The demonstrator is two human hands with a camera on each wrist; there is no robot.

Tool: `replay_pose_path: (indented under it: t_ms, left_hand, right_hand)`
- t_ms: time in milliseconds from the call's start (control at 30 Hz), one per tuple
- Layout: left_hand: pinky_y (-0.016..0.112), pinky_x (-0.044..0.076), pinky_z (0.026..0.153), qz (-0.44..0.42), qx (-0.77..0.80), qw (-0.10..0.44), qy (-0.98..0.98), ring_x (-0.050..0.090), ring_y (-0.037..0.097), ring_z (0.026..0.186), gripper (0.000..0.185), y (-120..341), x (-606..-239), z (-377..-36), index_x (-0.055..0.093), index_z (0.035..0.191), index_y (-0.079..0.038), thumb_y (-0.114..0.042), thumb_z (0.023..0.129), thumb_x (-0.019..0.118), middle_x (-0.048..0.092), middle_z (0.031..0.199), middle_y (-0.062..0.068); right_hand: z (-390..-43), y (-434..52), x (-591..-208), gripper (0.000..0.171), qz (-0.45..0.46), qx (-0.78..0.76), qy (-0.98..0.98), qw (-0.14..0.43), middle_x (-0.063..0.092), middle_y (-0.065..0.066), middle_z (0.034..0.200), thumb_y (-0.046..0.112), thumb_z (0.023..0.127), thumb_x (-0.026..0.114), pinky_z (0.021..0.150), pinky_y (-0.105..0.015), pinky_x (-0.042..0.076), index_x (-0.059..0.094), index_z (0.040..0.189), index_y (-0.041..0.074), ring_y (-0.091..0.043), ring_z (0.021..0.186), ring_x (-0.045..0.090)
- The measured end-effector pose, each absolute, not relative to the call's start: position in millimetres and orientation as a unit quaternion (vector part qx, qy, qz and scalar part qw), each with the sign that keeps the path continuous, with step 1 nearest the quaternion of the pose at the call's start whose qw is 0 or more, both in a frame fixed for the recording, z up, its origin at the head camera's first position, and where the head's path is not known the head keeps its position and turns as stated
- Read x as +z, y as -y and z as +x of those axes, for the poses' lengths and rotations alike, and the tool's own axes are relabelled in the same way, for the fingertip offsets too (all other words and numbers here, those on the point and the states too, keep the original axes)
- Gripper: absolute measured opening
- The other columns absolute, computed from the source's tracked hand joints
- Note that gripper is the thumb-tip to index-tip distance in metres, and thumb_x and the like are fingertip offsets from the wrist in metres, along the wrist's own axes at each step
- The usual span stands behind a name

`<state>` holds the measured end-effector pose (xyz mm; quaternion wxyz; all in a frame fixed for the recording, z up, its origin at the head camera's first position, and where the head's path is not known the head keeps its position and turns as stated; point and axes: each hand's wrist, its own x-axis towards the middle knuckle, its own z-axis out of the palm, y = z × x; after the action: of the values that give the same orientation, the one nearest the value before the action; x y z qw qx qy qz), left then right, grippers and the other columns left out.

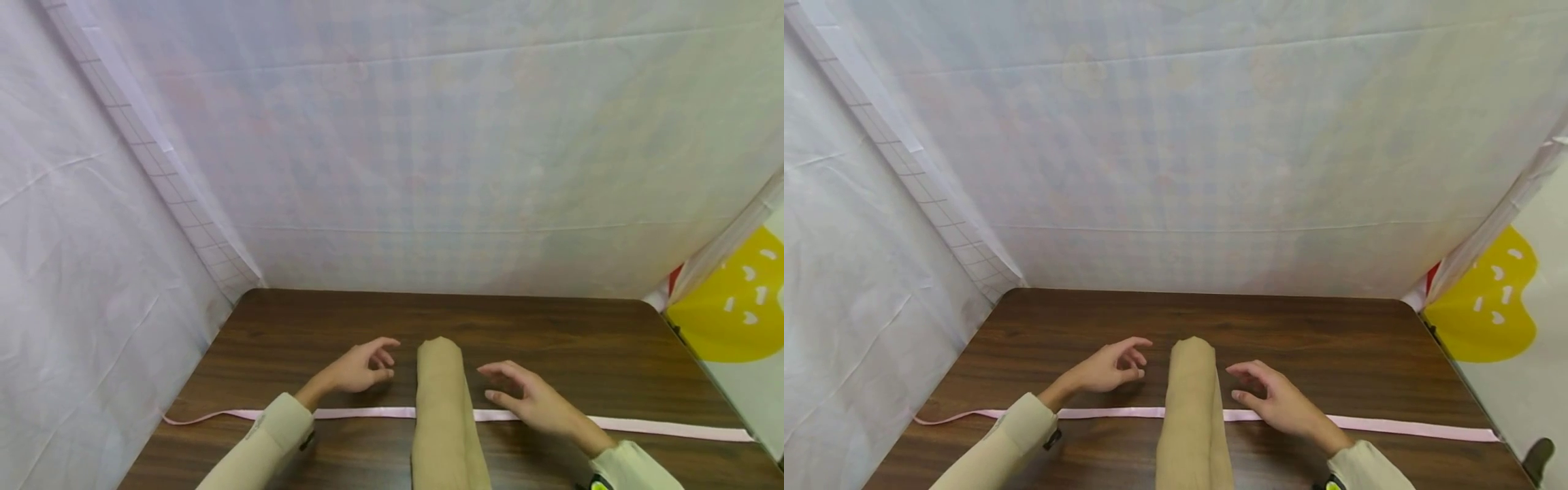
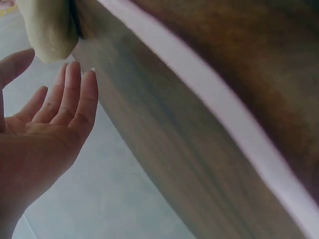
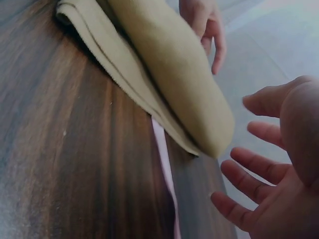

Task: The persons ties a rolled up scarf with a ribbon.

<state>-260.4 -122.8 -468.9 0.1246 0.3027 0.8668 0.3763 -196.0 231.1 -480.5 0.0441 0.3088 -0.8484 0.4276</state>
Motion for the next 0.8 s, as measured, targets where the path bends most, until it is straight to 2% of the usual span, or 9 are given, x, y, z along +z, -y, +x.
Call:
replay_pose_path:
  t_ms: [133, 333, 600, 800]
  left_hand:
    - [0.037, 0.053, 0.085, 0.288, 0.402, 0.169, -0.852, 0.065, 0.018, 0.096, 0.053, 126.6, -474.2, -256.8, 0.046, 0.142, -0.005, -0.016, 0.094, 0.067, 0.068, 0.113, 0.013]
    - [0.031, 0.052, 0.081, 0.279, 0.398, 0.200, -0.851, 0.063, 0.016, 0.094, 0.043, 131.4, -481.6, -251.9, 0.057, 0.131, -0.004, -0.016, 0.092, 0.070, 0.068, 0.109, 0.009]
    - [0.023, 0.048, 0.073, 0.312, 0.342, 0.177, -0.868, 0.059, 0.009, 0.080, 0.032, 132.0, -483.6, -245.7, 0.069, 0.110, -0.005, -0.014, 0.082, 0.081, 0.067, 0.091, 0.003]
    - [0.020, 0.043, 0.070, 0.332, 0.329, 0.152, -0.871, 0.055, 0.010, 0.076, 0.022, 130.0, -488.8, -240.2, 0.069, 0.094, -0.007, -0.007, 0.076, 0.083, 0.062, 0.082, 0.003]
  right_hand:
    - [-198.3, -233.1, -488.2, 0.034, 0.298, 0.424, 0.855, 0.015, 0.065, -0.011, 0.121, 0.021, 0.094, 0.069, 0.085, -0.035, 0.054, 0.061, 0.124, 0.007, -0.023, 0.104, 0.063]
    - [-200.5, -235.5, -498.4, 0.028, 0.293, 0.412, 0.862, 0.025, 0.069, -0.008, 0.109, 0.017, 0.091, 0.072, 0.078, -0.030, 0.052, 0.066, 0.116, 0.006, -0.018, 0.094, 0.063]
    - [-203.7, -240.9, -508.2, 0.026, 0.268, 0.405, 0.874, 0.004, 0.068, -0.004, 0.104, 0.018, 0.088, 0.075, 0.075, -0.028, 0.051, 0.067, 0.111, 0.008, -0.012, 0.089, 0.060]
    - [-203.2, -240.1, -515.1, 0.021, 0.265, 0.386, 0.883, 0.033, 0.066, 0.003, 0.097, 0.018, 0.083, 0.079, 0.074, -0.027, 0.048, 0.069, 0.101, 0.013, -0.009, 0.086, 0.057]
